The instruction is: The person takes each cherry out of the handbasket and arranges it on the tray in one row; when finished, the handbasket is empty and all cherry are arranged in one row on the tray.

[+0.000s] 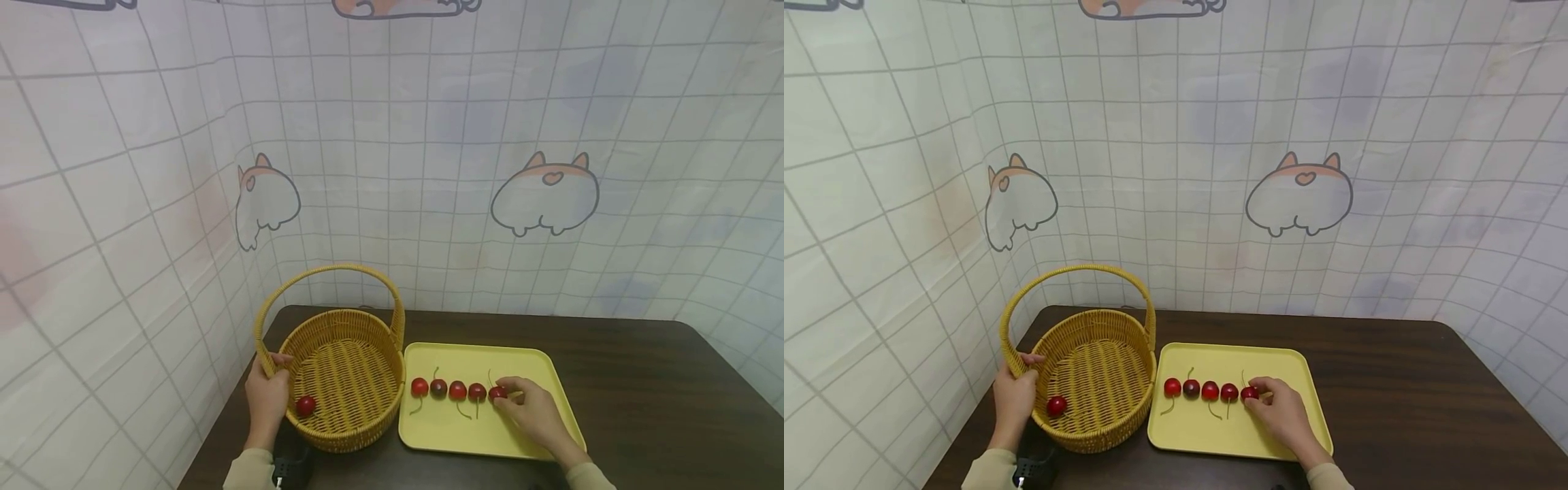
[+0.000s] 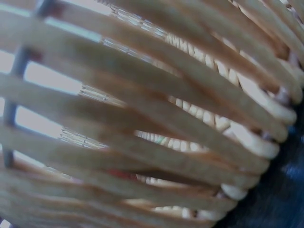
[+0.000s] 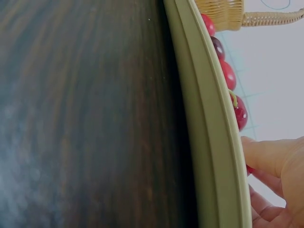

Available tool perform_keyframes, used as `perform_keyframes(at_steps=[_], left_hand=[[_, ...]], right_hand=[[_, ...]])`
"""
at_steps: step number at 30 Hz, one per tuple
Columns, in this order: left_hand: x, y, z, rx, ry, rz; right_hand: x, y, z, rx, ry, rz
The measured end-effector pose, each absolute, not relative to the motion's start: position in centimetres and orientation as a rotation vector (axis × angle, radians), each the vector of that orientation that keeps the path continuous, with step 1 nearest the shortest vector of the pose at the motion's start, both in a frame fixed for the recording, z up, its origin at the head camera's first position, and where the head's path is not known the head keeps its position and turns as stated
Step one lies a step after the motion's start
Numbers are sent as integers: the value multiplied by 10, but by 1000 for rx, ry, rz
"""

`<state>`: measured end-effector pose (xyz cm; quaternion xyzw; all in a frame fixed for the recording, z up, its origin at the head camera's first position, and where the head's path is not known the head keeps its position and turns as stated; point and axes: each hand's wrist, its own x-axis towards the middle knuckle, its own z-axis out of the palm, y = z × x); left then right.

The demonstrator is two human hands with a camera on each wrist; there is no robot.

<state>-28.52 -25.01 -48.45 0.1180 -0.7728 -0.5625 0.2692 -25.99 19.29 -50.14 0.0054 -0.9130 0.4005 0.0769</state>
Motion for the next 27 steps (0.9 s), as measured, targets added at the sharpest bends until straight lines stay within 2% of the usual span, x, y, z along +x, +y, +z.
perform_keyframes(at_steps=[18,27], left_hand=[[-286,-249,-484,319,-2073,-1507],[-285,-249,-484,314,-2076,-1511]], right_hand=[[-260,197,-500,13,-2756,1210],[-257,192,-481,55,-2715,1290]])
